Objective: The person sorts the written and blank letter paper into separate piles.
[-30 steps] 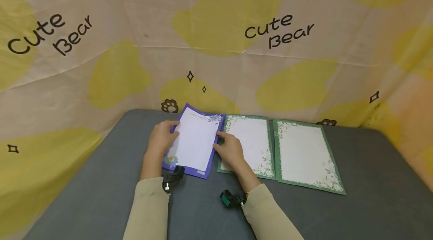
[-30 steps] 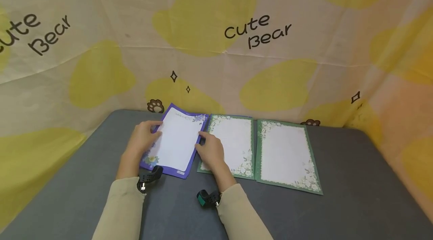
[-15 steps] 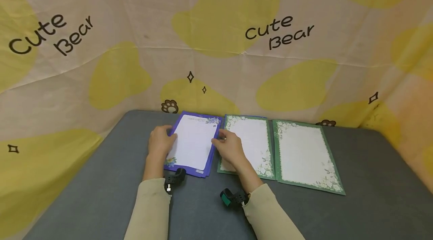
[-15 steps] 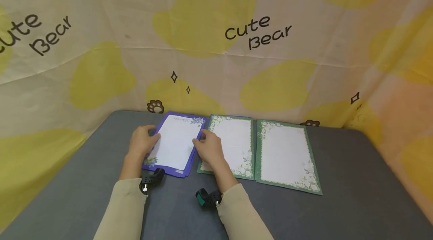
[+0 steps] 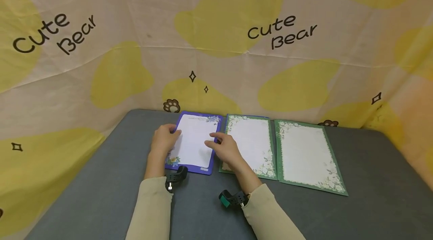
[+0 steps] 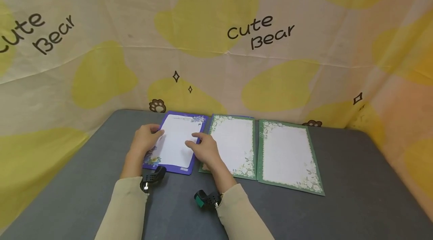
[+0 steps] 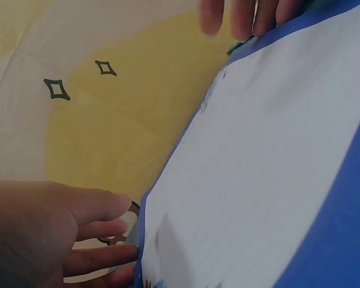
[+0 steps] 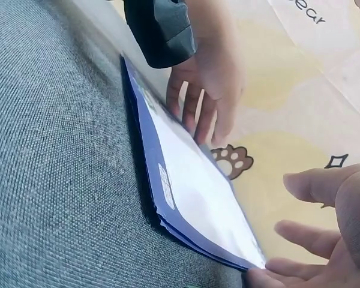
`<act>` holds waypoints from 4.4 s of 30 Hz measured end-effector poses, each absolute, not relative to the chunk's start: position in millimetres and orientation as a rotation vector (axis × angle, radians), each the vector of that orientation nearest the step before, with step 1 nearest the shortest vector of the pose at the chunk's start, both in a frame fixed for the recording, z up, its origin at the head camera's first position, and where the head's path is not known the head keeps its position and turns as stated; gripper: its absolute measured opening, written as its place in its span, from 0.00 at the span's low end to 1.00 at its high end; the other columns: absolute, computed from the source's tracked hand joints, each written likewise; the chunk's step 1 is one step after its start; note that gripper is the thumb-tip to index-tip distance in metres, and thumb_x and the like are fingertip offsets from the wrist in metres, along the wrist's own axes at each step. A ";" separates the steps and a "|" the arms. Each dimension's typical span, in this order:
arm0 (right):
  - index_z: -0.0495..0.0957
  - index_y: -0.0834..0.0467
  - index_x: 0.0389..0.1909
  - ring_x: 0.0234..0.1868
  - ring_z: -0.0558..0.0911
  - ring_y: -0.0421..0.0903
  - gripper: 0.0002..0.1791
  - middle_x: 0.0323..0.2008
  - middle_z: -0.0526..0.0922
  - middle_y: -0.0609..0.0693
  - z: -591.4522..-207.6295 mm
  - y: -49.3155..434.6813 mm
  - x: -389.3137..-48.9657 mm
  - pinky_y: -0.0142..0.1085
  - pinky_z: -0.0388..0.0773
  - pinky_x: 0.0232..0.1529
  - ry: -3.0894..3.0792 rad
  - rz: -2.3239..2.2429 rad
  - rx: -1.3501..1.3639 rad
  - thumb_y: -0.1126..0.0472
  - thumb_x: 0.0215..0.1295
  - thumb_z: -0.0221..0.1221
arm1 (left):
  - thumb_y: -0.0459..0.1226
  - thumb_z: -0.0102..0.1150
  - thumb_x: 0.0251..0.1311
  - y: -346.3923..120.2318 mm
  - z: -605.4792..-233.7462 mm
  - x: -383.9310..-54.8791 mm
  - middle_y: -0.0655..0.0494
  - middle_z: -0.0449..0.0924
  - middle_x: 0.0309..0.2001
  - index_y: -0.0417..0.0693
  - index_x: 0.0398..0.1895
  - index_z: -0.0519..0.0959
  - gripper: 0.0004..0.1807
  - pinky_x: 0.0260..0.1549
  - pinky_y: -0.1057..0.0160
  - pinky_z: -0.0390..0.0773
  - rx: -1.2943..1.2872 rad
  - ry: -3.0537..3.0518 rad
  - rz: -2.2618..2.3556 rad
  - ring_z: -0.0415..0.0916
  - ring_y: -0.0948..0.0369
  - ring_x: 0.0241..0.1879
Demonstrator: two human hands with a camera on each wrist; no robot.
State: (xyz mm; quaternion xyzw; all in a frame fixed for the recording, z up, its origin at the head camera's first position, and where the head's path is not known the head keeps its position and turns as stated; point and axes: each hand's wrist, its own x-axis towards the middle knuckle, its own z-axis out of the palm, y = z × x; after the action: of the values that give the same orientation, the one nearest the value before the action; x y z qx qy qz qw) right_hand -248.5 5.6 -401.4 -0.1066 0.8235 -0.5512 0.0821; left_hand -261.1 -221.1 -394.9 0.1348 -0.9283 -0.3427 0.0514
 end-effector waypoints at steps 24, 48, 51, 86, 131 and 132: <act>0.80 0.60 0.61 0.61 0.82 0.60 0.22 0.59 0.83 0.61 -397.7 125.6 -257.2 0.56 0.79 0.59 2.912 -1.271 -0.416 0.54 0.71 0.60 | 0.44 0.63 0.68 -100.5 -388.8 -265.5 0.45 0.77 0.66 0.47 0.65 0.78 0.24 0.67 0.45 0.72 -0.309 -2.875 -1.080 0.73 0.46 0.68; 0.70 0.65 0.70 0.75 0.63 0.67 0.40 0.72 0.69 0.66 -435.7 159.7 -258.2 0.65 0.58 0.74 3.172 -0.828 -0.548 0.44 0.64 0.66 | 0.55 0.64 0.62 -83.4 -435.3 -270.4 0.50 0.63 0.77 0.47 0.73 0.69 0.40 0.76 0.45 0.59 -0.609 -2.931 -0.873 0.56 0.48 0.79; 0.72 0.65 0.68 0.75 0.64 0.67 0.39 0.71 0.70 0.66 -435.2 159.6 -258.3 0.65 0.58 0.73 3.182 -0.809 -0.558 0.44 0.64 0.65 | 0.56 0.65 0.62 -83.4 -434.2 -269.9 0.50 0.65 0.76 0.47 0.72 0.70 0.39 0.75 0.45 0.60 -0.612 -2.935 -0.851 0.57 0.48 0.78; 0.74 0.60 0.67 0.66 0.72 0.65 0.31 0.68 0.71 0.65 -430.0 159.0 -258.8 0.60 0.72 0.63 3.129 -1.399 -0.183 0.50 0.68 0.65 | 0.49 0.68 0.62 -81.0 -431.0 -267.8 0.56 0.88 0.52 0.59 0.52 0.88 0.16 0.57 0.49 0.79 -0.435 -2.734 -0.955 0.82 0.53 0.56; 0.79 0.53 0.64 0.78 0.62 0.50 0.21 0.70 0.74 0.54 -425.0 161.1 -257.9 0.51 0.60 0.75 2.646 -2.009 -0.359 0.60 0.70 0.63 | 0.38 0.68 0.63 -80.5 -428.2 -270.8 0.48 0.86 0.42 0.52 0.56 0.85 0.17 0.34 0.65 0.76 -0.258 -2.411 -1.686 0.77 0.61 0.33; 0.78 0.53 0.64 0.78 0.62 0.48 0.22 0.71 0.73 0.54 -423.9 162.0 -257.6 0.48 0.62 0.74 2.639 -1.996 -0.354 0.60 0.71 0.62 | 0.37 0.68 0.63 -80.6 -427.6 -270.6 0.48 0.85 0.39 0.52 0.55 0.85 0.17 0.31 0.67 0.73 -0.268 -2.403 -1.695 0.73 0.63 0.29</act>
State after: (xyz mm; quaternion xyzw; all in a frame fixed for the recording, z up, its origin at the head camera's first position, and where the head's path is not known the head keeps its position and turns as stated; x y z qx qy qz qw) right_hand -257.6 162.0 -423.9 -0.1058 0.7897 -0.5972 -0.0927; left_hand -270.6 -80.6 -427.6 -0.0903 -0.8102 -0.5715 0.0940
